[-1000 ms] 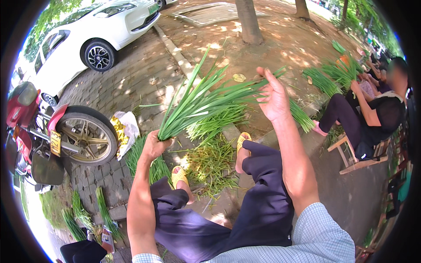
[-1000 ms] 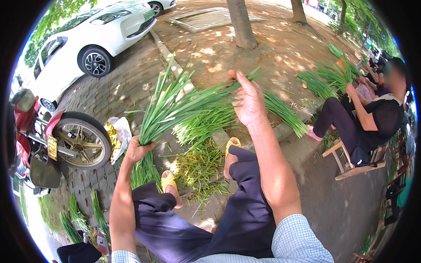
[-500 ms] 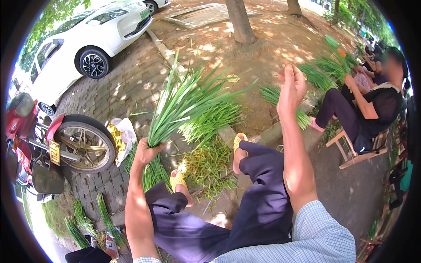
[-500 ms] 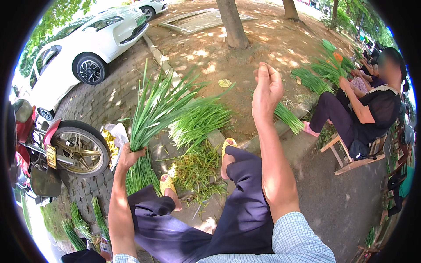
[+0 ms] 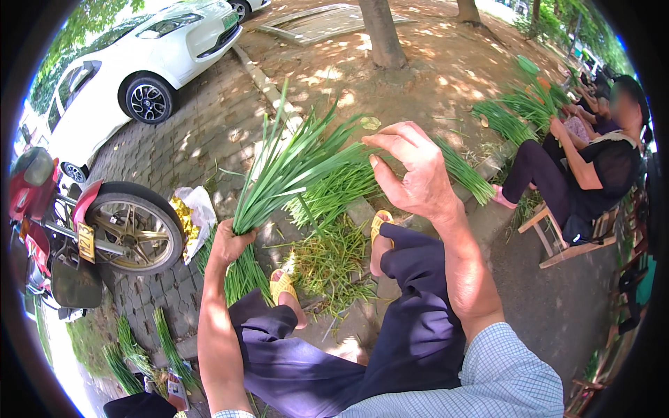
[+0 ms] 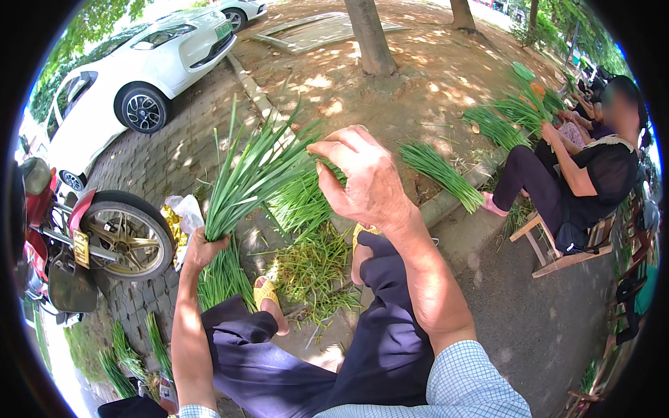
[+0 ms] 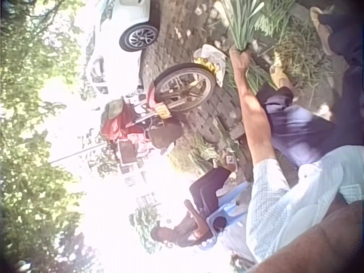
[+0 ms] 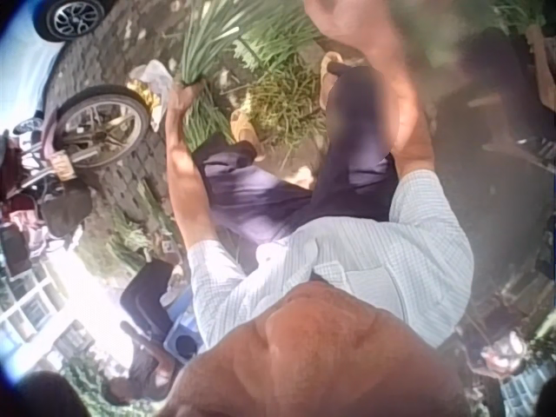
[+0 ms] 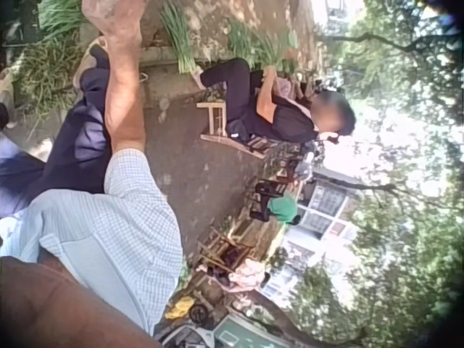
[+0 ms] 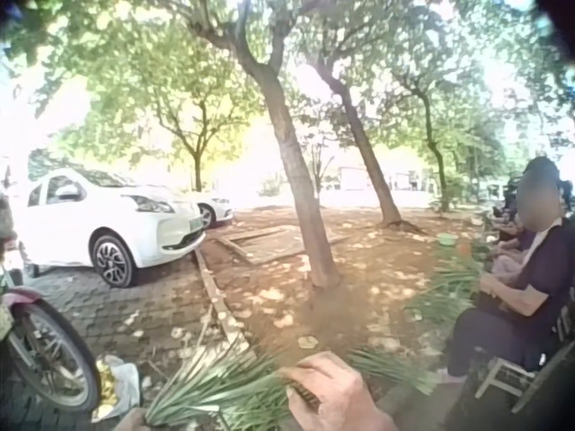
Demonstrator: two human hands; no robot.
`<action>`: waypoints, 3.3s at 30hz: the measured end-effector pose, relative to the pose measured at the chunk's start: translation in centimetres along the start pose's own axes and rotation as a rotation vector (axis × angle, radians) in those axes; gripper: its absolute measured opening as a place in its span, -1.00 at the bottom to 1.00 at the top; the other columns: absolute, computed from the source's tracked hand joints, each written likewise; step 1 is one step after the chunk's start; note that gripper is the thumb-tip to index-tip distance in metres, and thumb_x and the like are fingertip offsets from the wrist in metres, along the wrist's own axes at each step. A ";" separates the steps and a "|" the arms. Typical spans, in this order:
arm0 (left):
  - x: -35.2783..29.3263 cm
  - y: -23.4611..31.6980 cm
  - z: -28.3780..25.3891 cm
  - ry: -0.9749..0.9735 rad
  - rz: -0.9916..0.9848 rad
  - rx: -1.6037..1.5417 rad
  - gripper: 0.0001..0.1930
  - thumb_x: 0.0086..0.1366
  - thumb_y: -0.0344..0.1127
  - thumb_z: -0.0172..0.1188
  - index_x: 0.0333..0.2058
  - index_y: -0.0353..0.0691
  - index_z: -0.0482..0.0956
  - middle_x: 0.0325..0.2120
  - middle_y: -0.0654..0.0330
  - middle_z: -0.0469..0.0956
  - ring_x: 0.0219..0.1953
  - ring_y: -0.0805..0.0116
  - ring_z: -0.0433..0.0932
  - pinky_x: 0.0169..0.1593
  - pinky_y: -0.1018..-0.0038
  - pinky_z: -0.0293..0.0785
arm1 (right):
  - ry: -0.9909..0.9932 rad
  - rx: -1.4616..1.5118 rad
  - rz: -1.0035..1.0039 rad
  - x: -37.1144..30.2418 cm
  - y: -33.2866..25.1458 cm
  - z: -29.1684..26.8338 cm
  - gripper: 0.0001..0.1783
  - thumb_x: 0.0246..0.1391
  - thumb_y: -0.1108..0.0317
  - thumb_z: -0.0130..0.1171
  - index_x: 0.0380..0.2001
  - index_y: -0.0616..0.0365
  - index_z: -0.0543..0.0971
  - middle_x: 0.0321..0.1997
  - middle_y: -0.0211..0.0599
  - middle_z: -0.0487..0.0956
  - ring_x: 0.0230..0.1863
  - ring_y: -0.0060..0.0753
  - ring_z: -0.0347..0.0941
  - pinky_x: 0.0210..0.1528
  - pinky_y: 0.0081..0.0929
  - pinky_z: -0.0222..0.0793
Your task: The person sorts through a bundle of green chives by hand, identifying and removing yellowed or damaged leaves before placing the bundle onto a pile.
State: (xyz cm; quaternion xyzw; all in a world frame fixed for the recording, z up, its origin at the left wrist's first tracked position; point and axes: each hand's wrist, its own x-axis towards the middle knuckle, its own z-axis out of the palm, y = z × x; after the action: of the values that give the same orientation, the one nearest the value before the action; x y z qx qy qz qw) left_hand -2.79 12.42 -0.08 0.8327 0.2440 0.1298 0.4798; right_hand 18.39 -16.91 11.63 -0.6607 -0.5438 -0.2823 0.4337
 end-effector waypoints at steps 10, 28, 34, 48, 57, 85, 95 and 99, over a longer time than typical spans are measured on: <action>-0.5 0.8 -0.1 0.006 -0.047 0.005 -0.87 0.02 -0.49 0.23 -0.39 -0.25 0.63 -0.52 0.37 0.58 -0.43 0.60 0.46 -0.29 0.56 0.38 | 0.011 0.062 0.014 -0.4 0.5 0.7 -0.82 -0.15 0.43 0.23 -0.39 0.22 0.58 -0.42 -0.20 0.55 -0.36 -0.19 0.51 -0.29 -0.38 0.45; -0.7 1.3 0.0 -0.008 0.011 0.092 -0.82 0.10 -0.50 0.20 -0.29 -0.22 0.64 -0.50 0.35 0.62 -0.42 0.67 0.45 -0.27 0.58 0.43 | -0.076 0.198 0.096 -0.7 1.0 0.6 -0.85 -0.12 0.60 0.15 -0.40 0.27 0.60 -0.46 -0.22 0.58 -0.46 -0.43 0.52 -0.38 -0.55 0.41; -0.8 1.6 -0.1 -0.019 0.039 0.127 -0.82 0.12 -0.48 0.20 -0.27 -0.21 0.64 -0.51 0.36 0.61 -0.44 0.68 0.43 -0.30 0.59 0.41 | -0.144 0.194 0.115 -1.1 1.6 0.4 -0.83 -0.11 0.63 0.11 -0.38 0.27 0.59 -0.44 -0.23 0.58 -0.43 -0.43 0.52 -0.38 -0.56 0.41; -0.7 0.6 -0.4 0.021 0.003 0.074 -0.84 0.03 -0.51 0.20 -0.35 -0.27 0.63 -0.52 0.35 0.58 -0.42 0.62 0.44 -0.29 0.57 0.39 | -0.178 0.217 0.124 -1.2 1.7 0.4 -0.84 -0.13 0.61 0.16 -0.38 0.29 0.59 -0.42 -0.21 0.57 -0.47 -0.44 0.52 -0.41 -0.57 0.44; -0.6 0.0 -0.6 0.016 0.027 0.072 -0.87 0.02 -0.51 0.20 -0.39 -0.29 0.61 -0.58 0.38 0.53 -0.48 0.62 0.40 -0.35 0.56 0.37 | -0.158 0.088 0.070 -1.4 2.3 1.0 -0.89 -0.07 0.58 0.18 -0.39 0.28 0.58 -0.46 -0.21 0.54 -0.50 -0.37 0.49 -0.48 -0.53 0.39; -0.8 0.3 -0.3 0.027 0.021 0.016 -0.89 0.08 -0.46 0.21 -0.36 -0.29 0.61 -0.62 0.44 0.46 -0.54 0.67 0.31 -0.44 0.59 0.30 | 0.115 0.308 0.490 -1.8 2.2 2.6 -0.80 0.28 0.33 -0.14 -0.15 0.21 0.37 -0.41 -0.35 0.48 -0.57 -0.63 0.41 -0.60 -0.63 0.30; -0.6 -0.3 -0.3 0.023 0.032 -0.014 -0.87 0.07 -0.47 0.21 -0.35 -0.28 0.61 -0.59 0.44 0.48 -0.51 0.66 0.34 -0.40 0.59 0.32 | -0.415 0.570 0.421 -1.7 -0.7 2.0 -0.82 0.26 0.34 -0.17 -0.22 0.22 0.36 -0.55 -0.24 0.48 -0.56 -0.33 0.46 -0.49 -0.41 0.36; -0.8 0.4 -0.4 0.023 0.007 0.004 -0.86 0.05 -0.49 0.19 -0.36 -0.28 0.60 -0.58 0.42 0.50 -0.50 0.65 0.36 -0.39 0.59 0.33 | -0.624 0.502 0.285 -2.3 -0.5 2.6 -0.80 0.23 0.35 -0.15 -0.21 0.23 0.39 -0.50 -0.19 0.51 -0.52 -0.32 0.48 -0.43 -0.39 0.37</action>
State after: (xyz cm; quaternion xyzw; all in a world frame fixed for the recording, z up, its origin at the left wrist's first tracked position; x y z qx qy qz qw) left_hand -3.55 12.08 0.46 0.8329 0.2469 0.1403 0.4750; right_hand 17.04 -15.65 8.61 -0.6570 -0.6041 0.1353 0.4303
